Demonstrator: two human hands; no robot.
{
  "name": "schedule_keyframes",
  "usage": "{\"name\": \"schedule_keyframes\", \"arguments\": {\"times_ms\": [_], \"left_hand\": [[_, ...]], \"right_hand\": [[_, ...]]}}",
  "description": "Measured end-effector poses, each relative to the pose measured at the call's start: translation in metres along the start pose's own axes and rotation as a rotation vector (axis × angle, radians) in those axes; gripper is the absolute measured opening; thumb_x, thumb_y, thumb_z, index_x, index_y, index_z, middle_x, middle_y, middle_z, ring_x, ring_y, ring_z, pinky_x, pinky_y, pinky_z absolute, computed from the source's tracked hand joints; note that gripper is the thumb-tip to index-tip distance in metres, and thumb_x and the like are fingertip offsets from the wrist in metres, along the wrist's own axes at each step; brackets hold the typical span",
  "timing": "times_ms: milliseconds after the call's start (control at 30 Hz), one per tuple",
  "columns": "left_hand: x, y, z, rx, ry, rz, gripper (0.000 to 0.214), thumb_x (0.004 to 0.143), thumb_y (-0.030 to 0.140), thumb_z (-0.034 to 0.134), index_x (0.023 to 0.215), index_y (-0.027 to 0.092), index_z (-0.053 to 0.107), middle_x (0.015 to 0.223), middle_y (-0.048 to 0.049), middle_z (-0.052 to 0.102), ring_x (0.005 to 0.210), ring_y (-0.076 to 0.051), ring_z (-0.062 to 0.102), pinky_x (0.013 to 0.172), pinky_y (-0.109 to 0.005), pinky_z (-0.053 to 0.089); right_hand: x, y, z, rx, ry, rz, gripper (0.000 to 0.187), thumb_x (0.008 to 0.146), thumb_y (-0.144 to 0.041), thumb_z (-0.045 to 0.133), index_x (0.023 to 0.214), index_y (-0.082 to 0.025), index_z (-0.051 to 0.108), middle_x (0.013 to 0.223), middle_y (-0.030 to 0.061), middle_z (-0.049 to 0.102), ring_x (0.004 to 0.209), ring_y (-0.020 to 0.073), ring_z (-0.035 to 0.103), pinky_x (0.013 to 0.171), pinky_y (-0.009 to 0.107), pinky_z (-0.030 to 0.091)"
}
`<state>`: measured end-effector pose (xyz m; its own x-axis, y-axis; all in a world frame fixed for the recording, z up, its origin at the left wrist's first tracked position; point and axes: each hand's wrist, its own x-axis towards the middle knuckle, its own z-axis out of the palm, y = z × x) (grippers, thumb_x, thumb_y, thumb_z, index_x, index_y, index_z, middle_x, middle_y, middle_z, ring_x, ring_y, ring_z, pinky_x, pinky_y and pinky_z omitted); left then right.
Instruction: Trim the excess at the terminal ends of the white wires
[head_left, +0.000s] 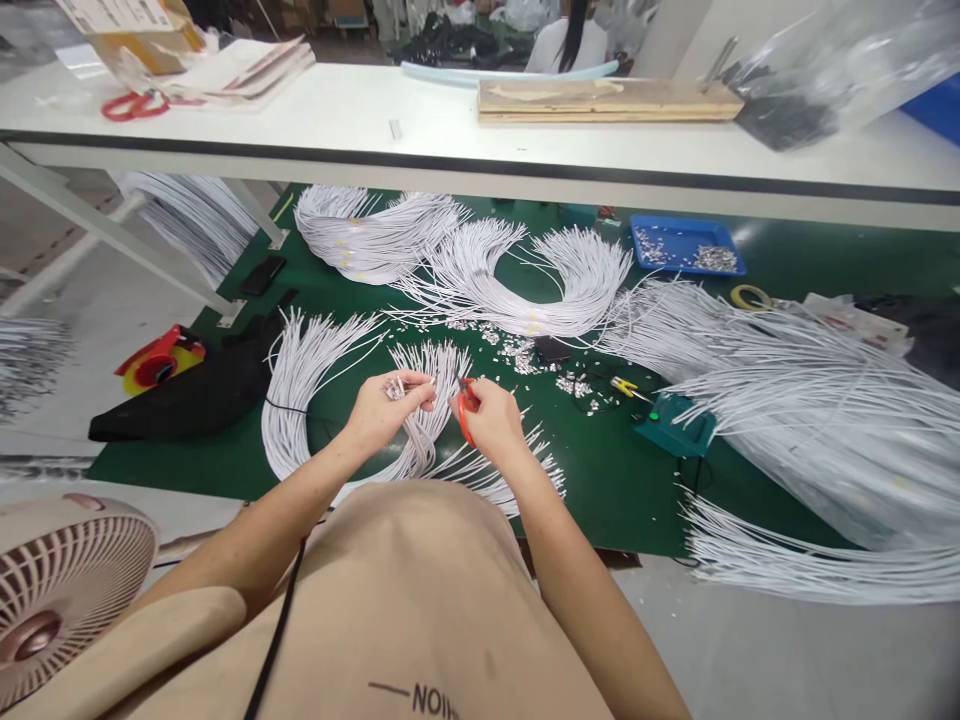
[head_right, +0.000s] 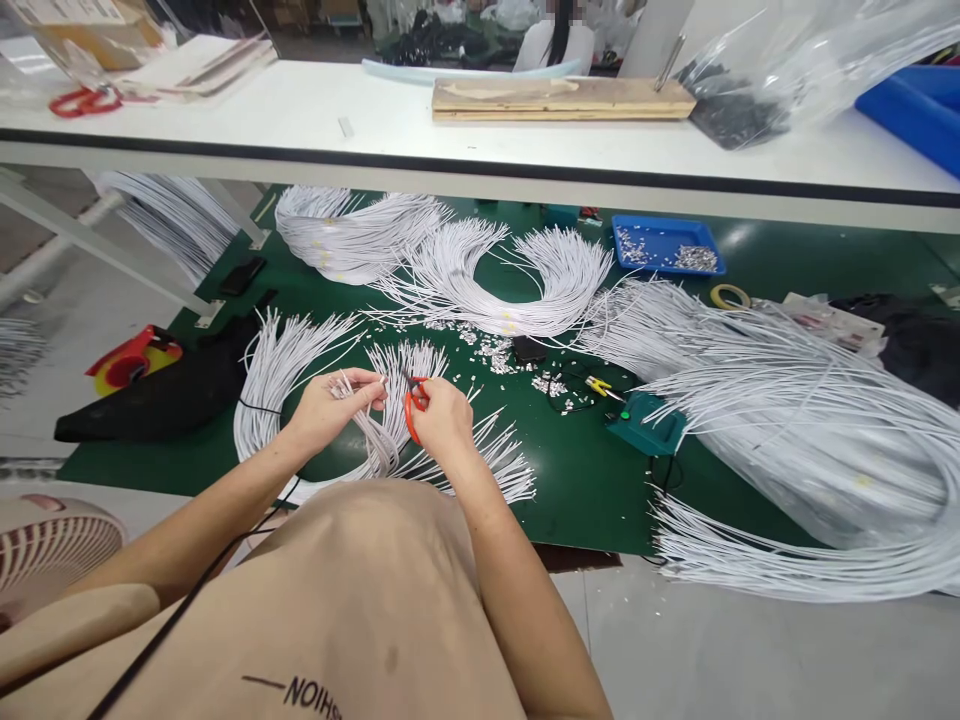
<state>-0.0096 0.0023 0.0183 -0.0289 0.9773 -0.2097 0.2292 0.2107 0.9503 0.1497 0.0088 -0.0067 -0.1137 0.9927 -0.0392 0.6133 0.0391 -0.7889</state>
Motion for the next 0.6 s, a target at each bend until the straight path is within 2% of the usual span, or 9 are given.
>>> {"name": "schedule_keyframes", "arguments": {"times_ms": [100,167,333,467,600], "left_hand": [[-0.001,0.001,0.002,0.011,-0.006,-0.002,0.030,0.067,0.037,0.067,0.085,0.013,0.065,0.065,-0.0046,0.066,0.063,-0.018,0.063,0.065,-0.029,0.046],[-0.003,0.004,0.003,0.036,-0.020,0.013,0.029,0.068,0.036,0.065,0.085,0.013,0.065,0.063,-0.0041,0.066,0.062,-0.017,0.062,0.064,-0.028,0.045],[-0.006,0.006,0.004,0.036,-0.023,0.017,0.027,0.069,0.036,0.065,0.083,0.013,0.065,0.062,-0.0034,0.065,0.062,-0.017,0.062,0.063,-0.027,0.045],[-0.005,0.004,0.004,0.029,-0.020,0.029,0.026,0.070,0.036,0.065,0.083,0.014,0.064,0.063,-0.0029,0.064,0.063,-0.016,0.062,0.065,-0.027,0.045],[-0.002,-0.002,0.005,-0.047,-0.006,0.076,0.028,0.069,0.034,0.066,0.089,0.014,0.061,0.075,-0.0032,0.064,0.067,-0.015,0.062,0.068,-0.028,0.046]], "right_hand": [[0.006,-0.006,0.001,0.470,-0.006,0.093,0.022,0.071,-0.036,0.057,0.079,-0.018,0.066,0.075,0.0015,0.065,0.069,0.0141,0.057,0.065,0.026,0.042],[0.010,-0.011,0.003,0.674,-0.009,0.109,0.023,0.068,-0.035,0.061,0.082,-0.018,0.067,0.074,0.0016,0.065,0.069,0.0138,0.058,0.067,0.026,0.044],[0.011,-0.016,0.008,0.833,-0.002,0.172,0.021,0.064,-0.033,0.065,0.077,-0.017,0.069,0.072,0.0019,0.065,0.063,0.0118,0.056,0.063,0.025,0.043],[0.008,-0.018,0.010,0.908,0.010,0.238,0.020,0.063,-0.030,0.065,0.075,-0.015,0.070,0.067,0.0011,0.064,0.055,0.0088,0.049,0.056,0.023,0.039],[0.006,-0.021,0.011,0.974,0.036,0.281,0.015,0.062,-0.026,0.064,0.071,-0.015,0.069,0.056,-0.0020,0.056,0.050,0.0079,0.043,0.052,0.023,0.035]]}}
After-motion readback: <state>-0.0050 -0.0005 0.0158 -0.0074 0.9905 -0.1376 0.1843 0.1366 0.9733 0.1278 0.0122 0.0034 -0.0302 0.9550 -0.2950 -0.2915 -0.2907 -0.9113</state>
